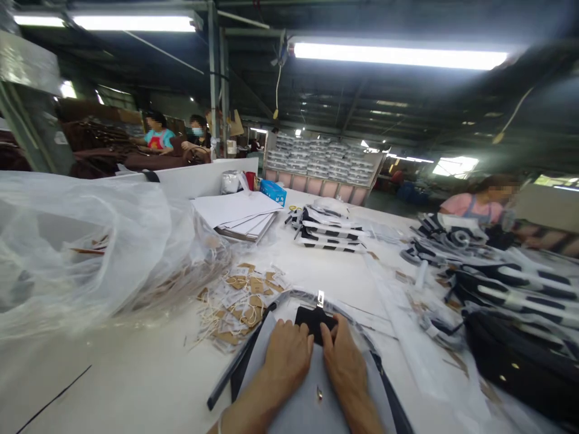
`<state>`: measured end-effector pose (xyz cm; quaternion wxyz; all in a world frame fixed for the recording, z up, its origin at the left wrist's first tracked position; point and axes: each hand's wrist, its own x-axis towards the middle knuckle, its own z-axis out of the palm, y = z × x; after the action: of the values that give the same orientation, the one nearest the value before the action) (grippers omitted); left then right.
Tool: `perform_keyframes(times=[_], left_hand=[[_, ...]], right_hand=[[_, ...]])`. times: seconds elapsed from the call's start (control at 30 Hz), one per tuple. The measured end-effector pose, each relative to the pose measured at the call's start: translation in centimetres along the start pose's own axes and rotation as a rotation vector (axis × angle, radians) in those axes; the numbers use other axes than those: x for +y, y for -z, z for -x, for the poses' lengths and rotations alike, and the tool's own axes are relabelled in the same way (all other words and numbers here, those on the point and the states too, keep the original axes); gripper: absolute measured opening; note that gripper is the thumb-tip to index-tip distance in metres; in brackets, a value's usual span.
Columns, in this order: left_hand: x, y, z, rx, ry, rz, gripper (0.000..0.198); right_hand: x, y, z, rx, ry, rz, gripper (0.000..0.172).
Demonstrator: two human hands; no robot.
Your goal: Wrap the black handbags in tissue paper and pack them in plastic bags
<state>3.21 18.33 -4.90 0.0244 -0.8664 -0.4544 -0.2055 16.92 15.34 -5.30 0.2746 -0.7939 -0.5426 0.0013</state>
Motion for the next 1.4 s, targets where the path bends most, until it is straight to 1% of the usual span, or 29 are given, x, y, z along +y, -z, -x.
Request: perform_keyframes(times=[0.07, 0.1, 0.13, 0.2, 0.3, 0.37, 0.43, 0.47, 0.6, 0.7, 0.8, 0.87, 1.0, 1.1, 1.27, 1.33, 1.4], left_hand=[[0.0, -0.5, 0.2, 0.034, 0.012, -0.014, 0.024], [-0.1, -0.9, 0.3, 0.051, 0.018, -0.023, 0.024], [-0.2, -1.3, 0.4, 0.071, 0.021, -0.034, 0.024], [-0.3, -2.0, 0.6, 0.116, 0.021, -0.054, 0.026], [-0.4, -2.7, 0.6, 0.15, 0.017, -0.053, 0.029], [-0.3, -2.7, 0.5, 0.129, 0.026, -0.018, 0.026], [-0.2, -2.4, 0.5, 0.105, 0.047, 0.033, 0.022], [-0.2, -2.1, 0.5, 0.098, 0.061, 0.056, 0.02], [-0.4, -1.2, 0.6, 0.082, 0.116, 0.11, 0.017], [-1.0, -0.9, 0.6, 0.082, 0.144, 0.163, 0.019], [-1.7, -0.7, 0.6, 0.094, 0.166, 0.234, 0.028], [-2.0, -0.4, 0.6, 0.101, 0.187, 0.284, 0.032], [-2.1, 0.2, 0.8, 0.096, 0.212, 0.388, 0.028], [-2.2, 0.4, 0.8, 0.096, 0.228, 0.46, 0.031], [-2.4, 0.3, 0.6, 0.105, 0.262, 0.541, 0.036], [-2.5, 0.2, 0.5, 0.107, 0.273, 0.554, 0.037], [-2.5, 0.2, 0.5, 0.105, 0.278, 0.56, 0.036]], right_hand=[[0.8, -0.8, -0.2, 0.163, 0.081, -0.041, 0.048], [1.1, -1.2, -0.3, 0.213, 0.125, -0.045, 0.052], [1.4, -1.5, -0.5, 0.232, 0.157, -0.047, 0.056], [1.8, -2.0, -0.8, 0.19, 0.169, -0.078, 0.061], [2.0, -2.1, -1.1, 0.081, 0.125, -0.178, 0.062], [2.0, -1.7, -1.1, 0.071, 0.104, -0.227, 0.059], [1.7, -1.0, -1.0, 0.093, 0.131, -0.243, 0.055], [1.4, -0.6, -0.8, 0.099, 0.164, -0.24, 0.052], [0.6, 1.1, 0.1, 0.092, 0.342, -0.197, 0.03], [0.5, 1.8, 0.6, 0.129, 0.431, -0.209, 0.025], [0.6, 2.2, 1.2, 0.179, 0.508, -0.257, 0.019], [0.7, 2.5, 1.6, 0.151, 0.568, -0.298, 0.014], [0.7, 3.5, 2.0, 0.006, 0.622, -0.362, 0.014], [0.7, 4.7, 2.1, -0.098, 0.655, -0.316, 0.015], [1.5, 6.7, 2.9, -0.195, 0.807, -0.262, 0.021], [1.5, 7.2, 3.4, -0.238, 0.791, -0.233, 0.024], [1.0, 7.7, 3.9, -0.28, 0.705, -0.183, 0.025]])
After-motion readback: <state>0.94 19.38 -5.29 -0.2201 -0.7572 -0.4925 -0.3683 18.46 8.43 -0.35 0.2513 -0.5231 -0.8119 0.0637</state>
